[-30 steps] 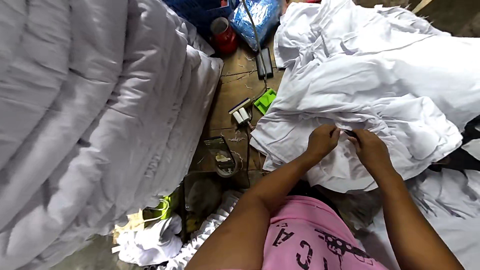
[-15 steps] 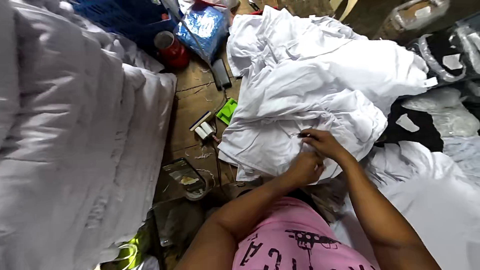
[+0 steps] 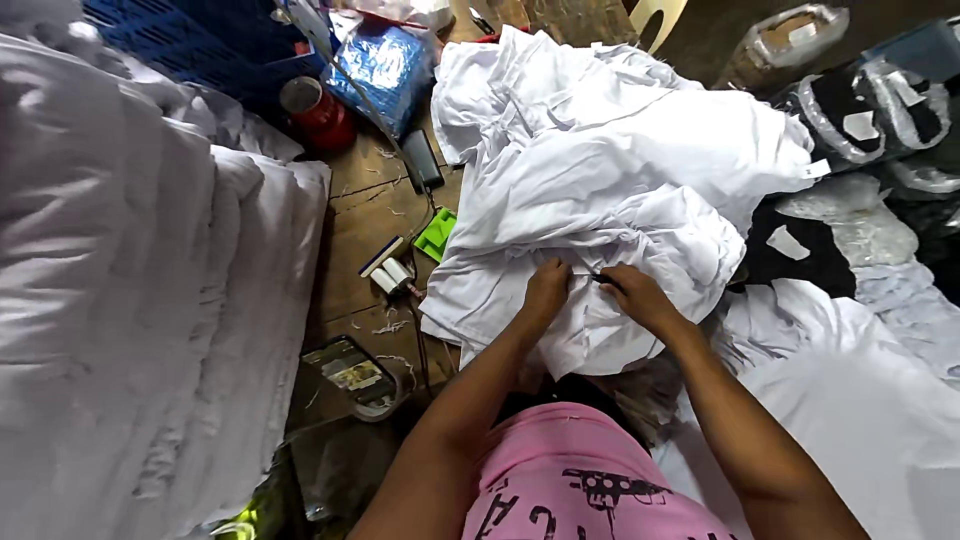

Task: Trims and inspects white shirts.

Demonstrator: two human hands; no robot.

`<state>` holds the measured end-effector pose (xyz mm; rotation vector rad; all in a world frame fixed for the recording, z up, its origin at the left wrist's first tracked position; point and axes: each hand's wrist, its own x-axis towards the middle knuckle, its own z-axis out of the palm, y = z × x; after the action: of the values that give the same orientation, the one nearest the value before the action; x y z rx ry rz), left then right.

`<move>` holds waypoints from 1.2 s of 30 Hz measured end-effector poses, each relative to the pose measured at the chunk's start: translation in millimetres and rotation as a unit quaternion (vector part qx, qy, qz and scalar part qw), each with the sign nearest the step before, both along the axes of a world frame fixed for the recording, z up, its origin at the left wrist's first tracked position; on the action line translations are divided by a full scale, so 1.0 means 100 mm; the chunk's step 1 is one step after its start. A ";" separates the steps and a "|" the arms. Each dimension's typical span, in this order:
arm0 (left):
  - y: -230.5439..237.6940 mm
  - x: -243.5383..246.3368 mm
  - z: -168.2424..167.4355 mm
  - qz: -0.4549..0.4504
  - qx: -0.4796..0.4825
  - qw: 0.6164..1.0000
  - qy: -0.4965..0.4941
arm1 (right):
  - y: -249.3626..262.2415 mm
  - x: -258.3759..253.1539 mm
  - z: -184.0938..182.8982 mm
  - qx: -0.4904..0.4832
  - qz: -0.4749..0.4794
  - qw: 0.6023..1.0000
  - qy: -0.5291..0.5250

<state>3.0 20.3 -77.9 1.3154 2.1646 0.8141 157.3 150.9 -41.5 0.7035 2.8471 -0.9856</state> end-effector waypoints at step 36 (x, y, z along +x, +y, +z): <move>1.27 -1.04 1.15 0.026 0.034 0.992 -0.117 | -0.09 1.21 0.21 -0.061 -0.444 0.866 0.223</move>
<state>-101.4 147.7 37.5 1.1367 2.0096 1.0158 278.4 142.2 -20.8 2.1174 2.7068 -1.5631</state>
